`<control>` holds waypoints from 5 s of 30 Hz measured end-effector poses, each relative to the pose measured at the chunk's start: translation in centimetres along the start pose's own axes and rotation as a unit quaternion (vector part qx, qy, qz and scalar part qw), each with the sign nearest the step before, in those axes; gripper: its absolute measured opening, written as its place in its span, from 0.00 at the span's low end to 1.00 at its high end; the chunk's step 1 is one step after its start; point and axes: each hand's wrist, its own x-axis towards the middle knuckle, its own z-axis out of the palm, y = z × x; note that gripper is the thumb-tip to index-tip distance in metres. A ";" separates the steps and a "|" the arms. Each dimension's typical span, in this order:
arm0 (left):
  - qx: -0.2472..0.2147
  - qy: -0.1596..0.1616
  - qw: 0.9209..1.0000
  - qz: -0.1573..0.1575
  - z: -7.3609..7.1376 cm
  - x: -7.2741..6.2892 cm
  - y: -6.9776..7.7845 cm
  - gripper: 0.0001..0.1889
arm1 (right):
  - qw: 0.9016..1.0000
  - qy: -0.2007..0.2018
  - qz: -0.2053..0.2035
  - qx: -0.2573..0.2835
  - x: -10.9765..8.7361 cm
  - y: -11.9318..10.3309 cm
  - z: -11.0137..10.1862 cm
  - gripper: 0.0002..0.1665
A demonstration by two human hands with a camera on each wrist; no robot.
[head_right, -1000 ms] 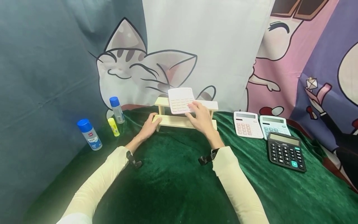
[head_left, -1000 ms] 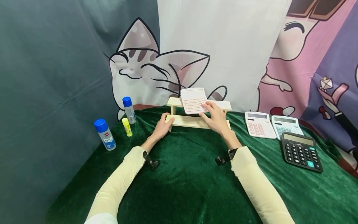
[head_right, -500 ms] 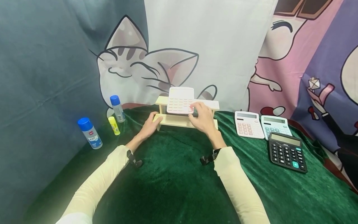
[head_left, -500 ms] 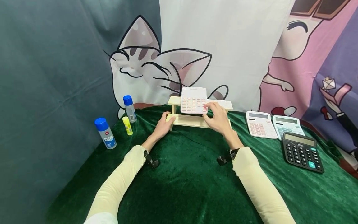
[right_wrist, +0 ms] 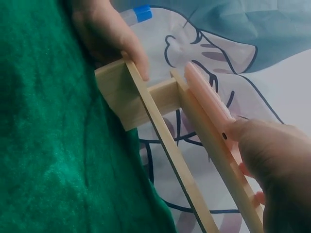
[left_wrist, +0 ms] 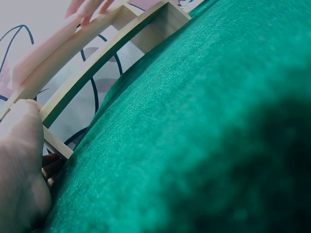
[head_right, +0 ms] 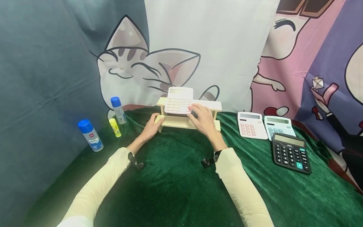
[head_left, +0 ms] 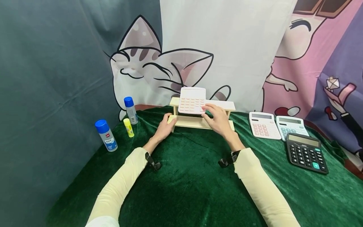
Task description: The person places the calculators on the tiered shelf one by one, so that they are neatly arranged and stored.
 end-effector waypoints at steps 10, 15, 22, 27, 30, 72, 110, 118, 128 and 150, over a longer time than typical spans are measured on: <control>0.001 -0.003 1.000 -0.007 -0.2 0.0 0.2 0.36 | 1.000 0.008 -0.010 -0.023 0.1 -0.3 0.6 0.22; 0.002 -0.006 1.000 -0.007 -0.2 0.0 0.2 0.36 | 0.999 0.019 -0.014 -0.033 0.2 -0.3 0.9 0.22; -0.003 -0.008 1.000 -0.005 -0.1 0.0 0.1 0.36 | 0.999 0.031 -0.011 -0.032 0.1 -0.5 1.1 0.22; 0.002 -0.007 1.000 -0.009 -0.1 0.1 0.0 0.36 | 1.000 0.026 0.000 -0.016 0.1 -0.5 1.0 0.23; 0.002 -0.002 1.000 -0.010 0.1 0.0 0.0 0.36 | 1.000 0.028 -0.001 -0.005 0.0 -0.2 0.7 0.22; -0.014 -0.016 1.000 -0.006 -0.1 0.3 0.1 0.38 | 0.936 0.213 0.279 -0.020 -12.0 15.8 -8.3 0.30; -0.013 -0.011 1.000 -0.011 -0.2 0.1 0.3 0.36 | 0.943 -0.045 0.289 -0.161 -12.6 16.2 -8.9 0.55; -0.012 -0.010 1.000 -0.007 -0.2 0.1 0.3 0.35 | 0.952 -0.046 0.267 -0.140 -12.6 16.1 -8.8 0.49; -0.009 -0.009 1.000 -0.008 -0.2 0.1 0.3 0.36 | 0.940 -0.047 0.303 -0.147 -12.4 16.0 -8.3 0.59; -0.011 -0.010 1.000 -0.007 -0.2 0.0 0.2 0.36 | 0.947 0.002 0.305 -0.102 -12.3 15.7 -8.2 0.49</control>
